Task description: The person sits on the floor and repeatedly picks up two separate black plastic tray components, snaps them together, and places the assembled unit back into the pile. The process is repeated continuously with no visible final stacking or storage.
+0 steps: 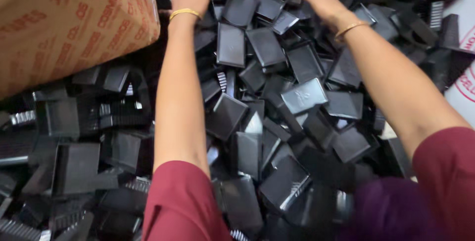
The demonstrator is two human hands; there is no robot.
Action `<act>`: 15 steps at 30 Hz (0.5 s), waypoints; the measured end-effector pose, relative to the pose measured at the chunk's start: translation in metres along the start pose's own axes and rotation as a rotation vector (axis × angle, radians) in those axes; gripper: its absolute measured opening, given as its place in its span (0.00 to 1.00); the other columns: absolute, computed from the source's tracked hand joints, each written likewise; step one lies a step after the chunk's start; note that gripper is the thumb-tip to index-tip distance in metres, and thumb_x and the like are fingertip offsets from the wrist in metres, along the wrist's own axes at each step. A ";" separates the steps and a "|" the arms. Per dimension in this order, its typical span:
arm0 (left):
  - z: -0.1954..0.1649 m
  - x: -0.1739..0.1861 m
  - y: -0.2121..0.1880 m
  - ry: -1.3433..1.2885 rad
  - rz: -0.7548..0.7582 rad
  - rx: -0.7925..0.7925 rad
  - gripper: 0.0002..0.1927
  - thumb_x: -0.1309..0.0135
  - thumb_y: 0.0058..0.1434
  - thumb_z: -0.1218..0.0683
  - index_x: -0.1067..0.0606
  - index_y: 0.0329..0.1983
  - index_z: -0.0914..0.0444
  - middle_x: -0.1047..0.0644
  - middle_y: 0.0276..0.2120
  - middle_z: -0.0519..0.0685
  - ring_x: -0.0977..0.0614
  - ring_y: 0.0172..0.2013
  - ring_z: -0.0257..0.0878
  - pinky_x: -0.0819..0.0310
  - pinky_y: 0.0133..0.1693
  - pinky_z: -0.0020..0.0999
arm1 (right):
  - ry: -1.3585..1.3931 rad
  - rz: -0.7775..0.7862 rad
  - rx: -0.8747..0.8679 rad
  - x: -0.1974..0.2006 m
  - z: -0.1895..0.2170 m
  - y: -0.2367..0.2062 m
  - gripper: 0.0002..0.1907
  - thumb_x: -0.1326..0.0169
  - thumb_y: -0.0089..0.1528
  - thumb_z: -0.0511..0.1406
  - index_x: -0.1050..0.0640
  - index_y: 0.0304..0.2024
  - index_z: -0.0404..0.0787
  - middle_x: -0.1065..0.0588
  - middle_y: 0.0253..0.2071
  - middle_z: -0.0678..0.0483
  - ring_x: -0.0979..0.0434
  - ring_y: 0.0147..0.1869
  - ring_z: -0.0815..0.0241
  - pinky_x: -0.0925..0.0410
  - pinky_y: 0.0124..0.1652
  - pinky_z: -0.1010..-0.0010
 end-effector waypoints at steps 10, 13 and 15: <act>0.003 -0.040 -0.008 0.442 0.364 0.210 0.38 0.56 0.56 0.22 0.39 0.70 0.31 0.56 0.78 0.47 0.67 0.71 0.76 0.78 0.57 0.90 | 0.186 0.146 -0.029 -0.037 0.017 0.031 0.44 0.42 0.59 0.50 0.40 0.73 0.44 0.34 0.67 0.46 0.35 0.68 0.53 0.40 0.64 0.58; 0.000 -0.046 -0.022 0.389 0.485 0.155 0.36 0.53 0.55 0.27 0.37 0.70 0.28 0.53 0.79 0.44 0.55 0.72 0.73 0.80 0.62 0.88 | 0.176 0.282 -0.002 -0.042 0.021 0.021 0.41 0.44 0.60 0.49 0.33 0.74 0.47 0.28 0.61 0.53 0.34 0.63 0.58 0.41 0.64 0.60; -0.002 -0.052 -0.035 0.326 0.527 0.095 0.36 0.49 0.54 0.30 0.36 0.69 0.27 0.53 0.78 0.42 0.52 0.72 0.73 0.78 0.62 0.87 | 0.173 0.414 0.050 -0.052 0.026 0.009 0.39 0.45 0.62 0.51 0.31 0.74 0.46 0.28 0.63 0.56 0.36 0.65 0.60 0.43 0.67 0.63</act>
Point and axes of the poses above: each hand's wrist, its own y-axis towards the middle knuckle, its own x-axis out of the back of the hand, z = x × y, the point moved 6 cm from there along y, towards the middle knuckle
